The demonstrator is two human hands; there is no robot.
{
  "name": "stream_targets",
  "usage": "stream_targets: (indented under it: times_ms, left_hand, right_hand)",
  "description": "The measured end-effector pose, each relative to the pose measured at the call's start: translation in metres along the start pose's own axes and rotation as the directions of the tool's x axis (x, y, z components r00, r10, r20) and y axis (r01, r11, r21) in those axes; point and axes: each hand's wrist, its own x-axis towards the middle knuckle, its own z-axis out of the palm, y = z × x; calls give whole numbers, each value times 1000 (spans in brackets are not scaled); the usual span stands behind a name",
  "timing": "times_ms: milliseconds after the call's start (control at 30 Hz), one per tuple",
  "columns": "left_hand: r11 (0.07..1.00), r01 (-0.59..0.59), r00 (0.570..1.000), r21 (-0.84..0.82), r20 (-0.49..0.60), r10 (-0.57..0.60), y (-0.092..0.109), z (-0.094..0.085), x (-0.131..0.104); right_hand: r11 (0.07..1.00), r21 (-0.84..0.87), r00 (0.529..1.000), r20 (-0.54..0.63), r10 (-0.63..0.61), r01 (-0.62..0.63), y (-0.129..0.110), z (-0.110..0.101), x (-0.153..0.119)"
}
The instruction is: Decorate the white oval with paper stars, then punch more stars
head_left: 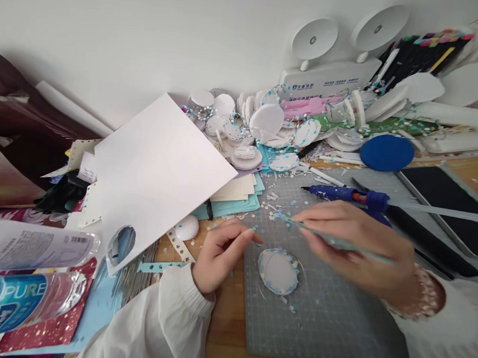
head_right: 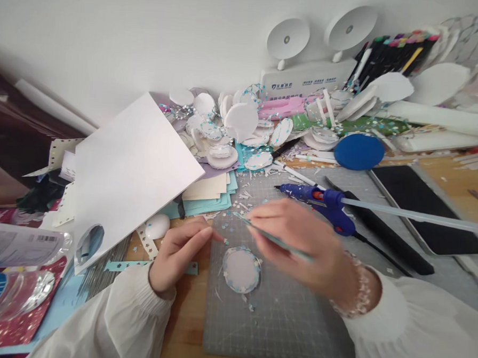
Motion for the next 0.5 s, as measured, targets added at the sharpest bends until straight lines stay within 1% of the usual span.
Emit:
stream_targets:
  times_ms: [33, 67, 100, 167, 233, 300, 500]
  left_hand:
    - [994, -48, 999, 102, 16, 47, -1, -1, 0]
    - [976, -96, 995, 196, 46, 89, -2, -1, 1]
    - [949, -139, 989, 282, 90, 119, -4, -1, 1]
    - [877, -217, 971, 429, 191, 147, -7, 1, 1]
    - [808, -283, 949, 517, 273, 158, -8, 3, 0]
    - [783, -325, 930, 531, 331, 162, -6, 4, -1]
    - [824, -365, 889, 433, 426, 169, 2, 3, 1]
  right_hand:
    - [990, 53, 989, -63, 133, -129, 2, -1, -7]
    - [967, 99, 964, -110, 244, -233, 4, 0, -13]
    - [940, 141, 934, -137, 330, -311, 5, 2, -19]
    - [883, 220, 886, -124, 447, -415, 7, 6, -30]
    - [830, 298, 854, -77, 514, -472, 7, 9, -36]
    - [786, 362, 837, -31, 547, -501, 5, 9, -38]
    - [691, 467, 808, 94, 582, -552, 0, 5, -38]
